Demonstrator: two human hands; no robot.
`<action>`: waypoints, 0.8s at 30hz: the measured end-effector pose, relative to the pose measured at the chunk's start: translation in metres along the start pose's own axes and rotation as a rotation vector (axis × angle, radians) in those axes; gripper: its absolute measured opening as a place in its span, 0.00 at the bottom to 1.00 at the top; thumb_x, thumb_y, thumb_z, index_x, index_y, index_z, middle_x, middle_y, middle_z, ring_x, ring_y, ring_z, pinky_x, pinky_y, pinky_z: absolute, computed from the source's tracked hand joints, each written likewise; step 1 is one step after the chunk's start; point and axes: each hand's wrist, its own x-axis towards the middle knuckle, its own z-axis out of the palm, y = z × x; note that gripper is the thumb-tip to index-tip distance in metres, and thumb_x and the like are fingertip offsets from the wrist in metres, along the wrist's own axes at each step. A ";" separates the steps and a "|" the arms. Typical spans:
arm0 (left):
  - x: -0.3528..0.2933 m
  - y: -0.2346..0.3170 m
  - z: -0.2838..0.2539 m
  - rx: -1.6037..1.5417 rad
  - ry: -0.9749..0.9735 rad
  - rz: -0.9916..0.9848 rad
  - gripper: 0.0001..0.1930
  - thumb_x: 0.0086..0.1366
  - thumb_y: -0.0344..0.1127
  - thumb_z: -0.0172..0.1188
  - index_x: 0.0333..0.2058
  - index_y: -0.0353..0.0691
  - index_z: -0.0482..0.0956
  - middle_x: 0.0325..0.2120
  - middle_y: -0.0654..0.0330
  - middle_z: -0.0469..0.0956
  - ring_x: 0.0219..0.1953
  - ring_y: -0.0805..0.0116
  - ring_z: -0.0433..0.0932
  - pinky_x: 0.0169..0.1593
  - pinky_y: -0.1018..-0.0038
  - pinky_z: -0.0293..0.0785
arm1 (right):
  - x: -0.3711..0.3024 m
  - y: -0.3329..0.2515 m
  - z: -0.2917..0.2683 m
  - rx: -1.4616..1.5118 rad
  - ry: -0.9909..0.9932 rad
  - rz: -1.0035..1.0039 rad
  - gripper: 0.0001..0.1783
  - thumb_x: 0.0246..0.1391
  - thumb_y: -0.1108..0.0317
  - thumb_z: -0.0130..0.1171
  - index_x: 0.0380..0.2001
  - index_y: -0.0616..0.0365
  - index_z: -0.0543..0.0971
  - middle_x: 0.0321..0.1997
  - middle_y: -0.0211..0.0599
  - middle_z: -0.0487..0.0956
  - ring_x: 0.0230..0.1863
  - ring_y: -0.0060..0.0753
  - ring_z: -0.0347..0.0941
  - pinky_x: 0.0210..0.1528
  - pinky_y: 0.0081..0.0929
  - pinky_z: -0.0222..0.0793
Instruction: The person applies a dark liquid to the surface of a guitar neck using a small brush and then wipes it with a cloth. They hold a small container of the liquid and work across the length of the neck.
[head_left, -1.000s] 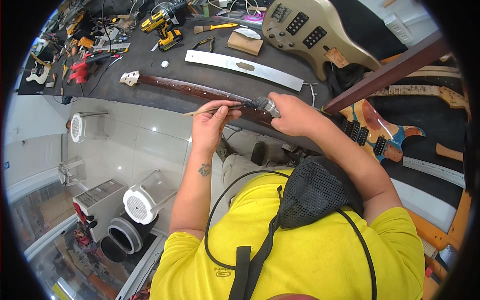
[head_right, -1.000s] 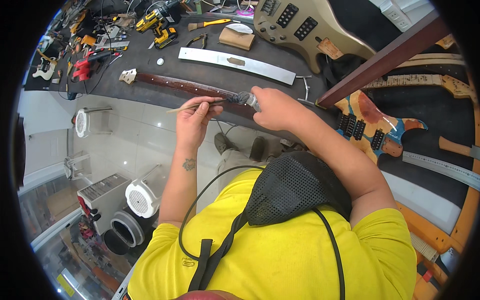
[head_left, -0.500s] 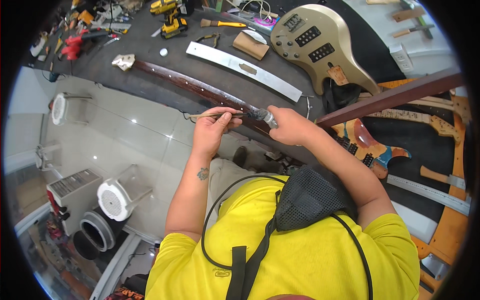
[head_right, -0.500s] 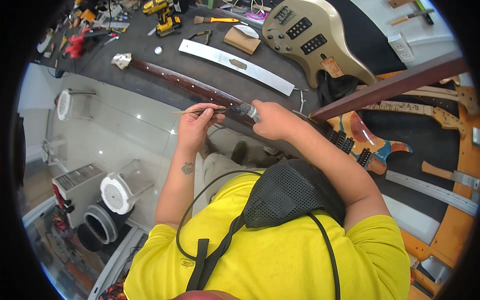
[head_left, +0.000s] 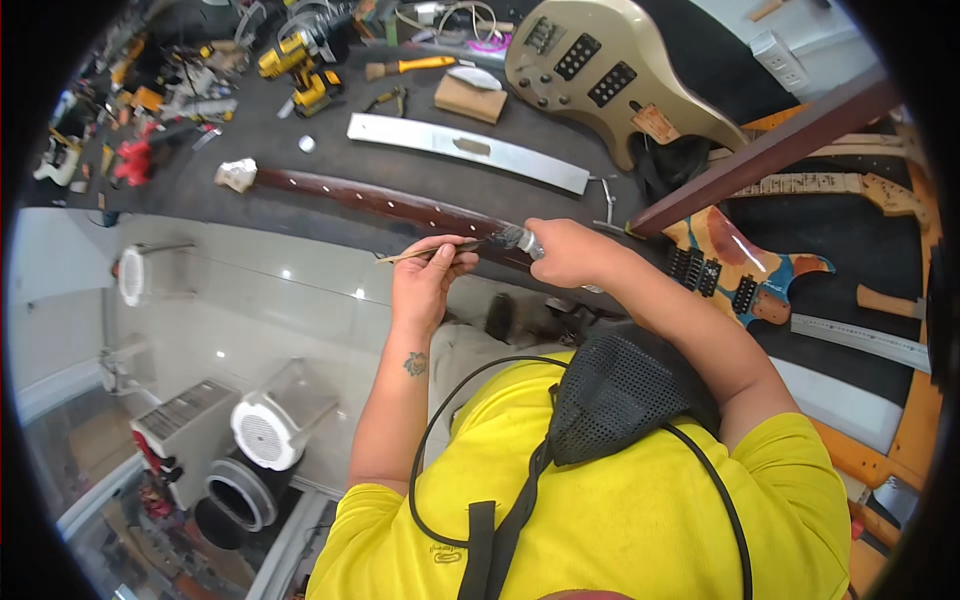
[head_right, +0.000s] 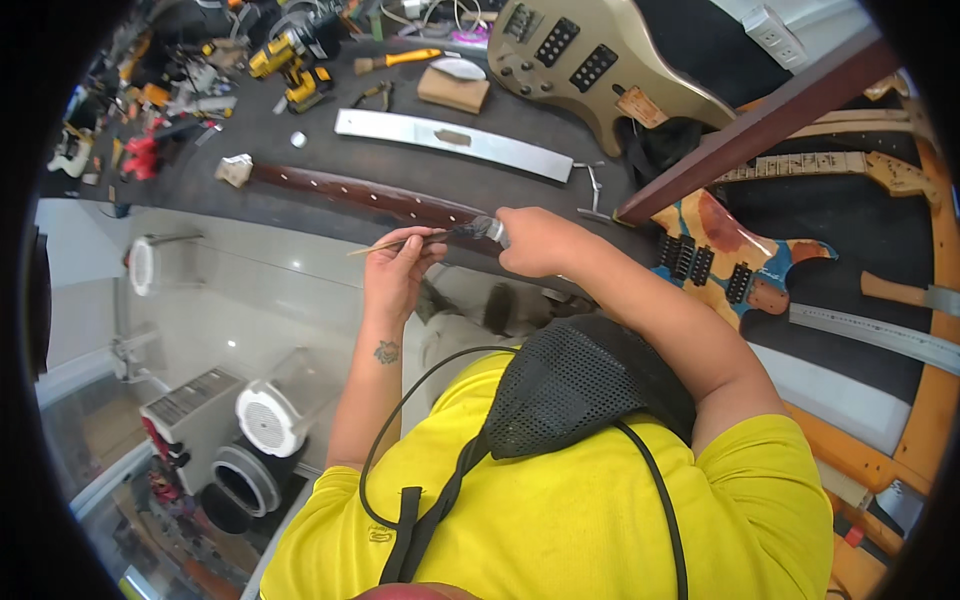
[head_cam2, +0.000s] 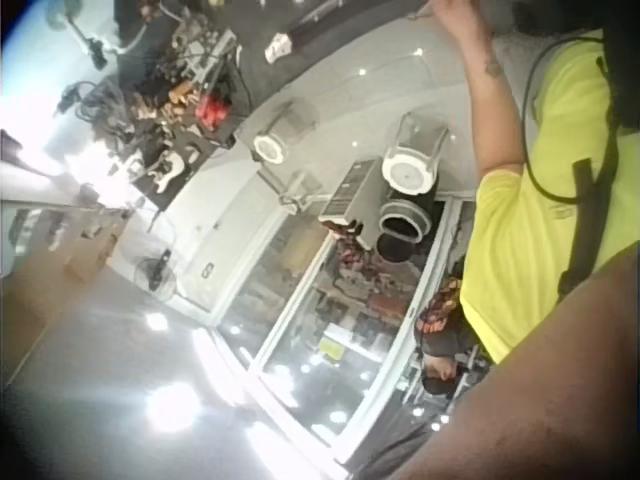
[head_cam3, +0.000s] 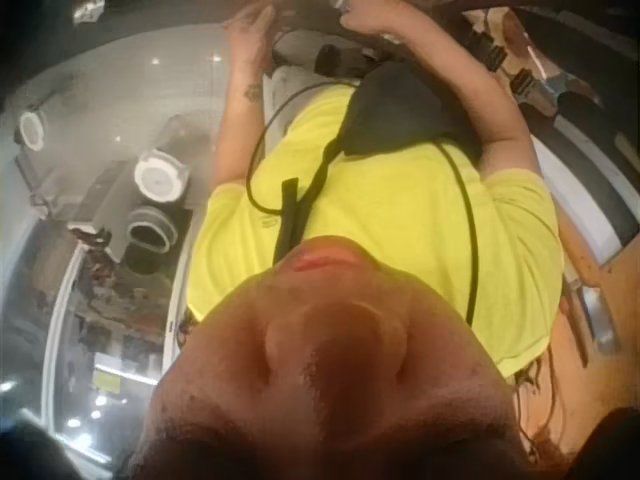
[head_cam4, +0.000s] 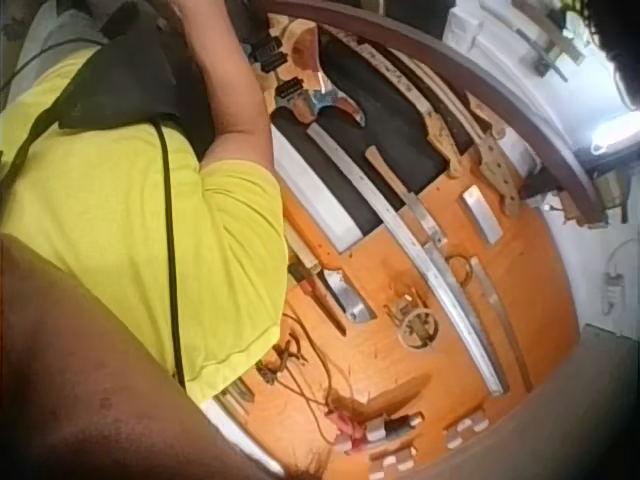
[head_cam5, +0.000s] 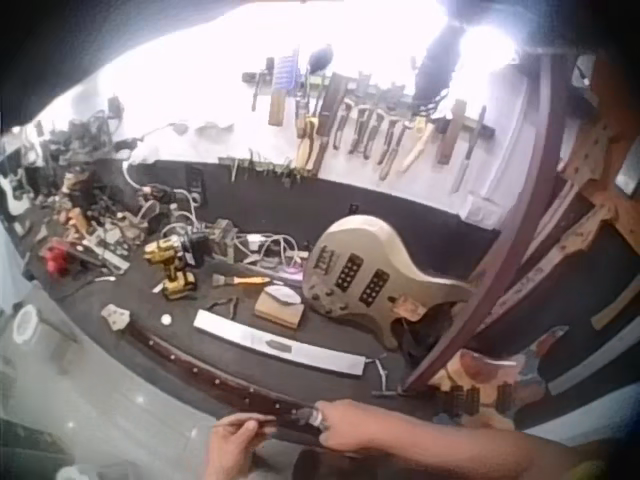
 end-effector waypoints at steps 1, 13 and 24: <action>-0.004 -0.015 -0.009 -0.041 0.016 -0.011 0.10 0.75 0.29 0.59 0.48 0.29 0.80 0.45 0.47 0.85 0.42 0.58 0.88 0.49 0.65 0.86 | 0.005 0.001 0.006 -0.045 -0.041 0.000 0.28 0.49 0.69 0.60 0.55 0.69 0.74 0.48 0.67 0.82 0.53 0.67 0.79 0.57 0.48 0.74; 0.004 0.023 -0.006 -0.047 0.027 0.029 0.10 0.76 0.29 0.58 0.48 0.28 0.81 0.44 0.48 0.85 0.42 0.61 0.87 0.50 0.66 0.85 | 0.020 -0.020 -0.001 -0.031 -0.005 -0.019 0.29 0.49 0.68 0.59 0.55 0.71 0.74 0.47 0.66 0.82 0.53 0.66 0.79 0.57 0.47 0.74; 0.008 0.088 0.086 0.526 -0.110 0.071 0.10 0.76 0.28 0.58 0.49 0.29 0.82 0.43 0.51 0.86 0.42 0.64 0.88 0.51 0.68 0.86 | -0.010 0.028 0.008 0.435 0.422 -0.268 0.27 0.47 0.70 0.60 0.53 0.65 0.73 0.48 0.61 0.81 0.51 0.63 0.77 0.54 0.46 0.73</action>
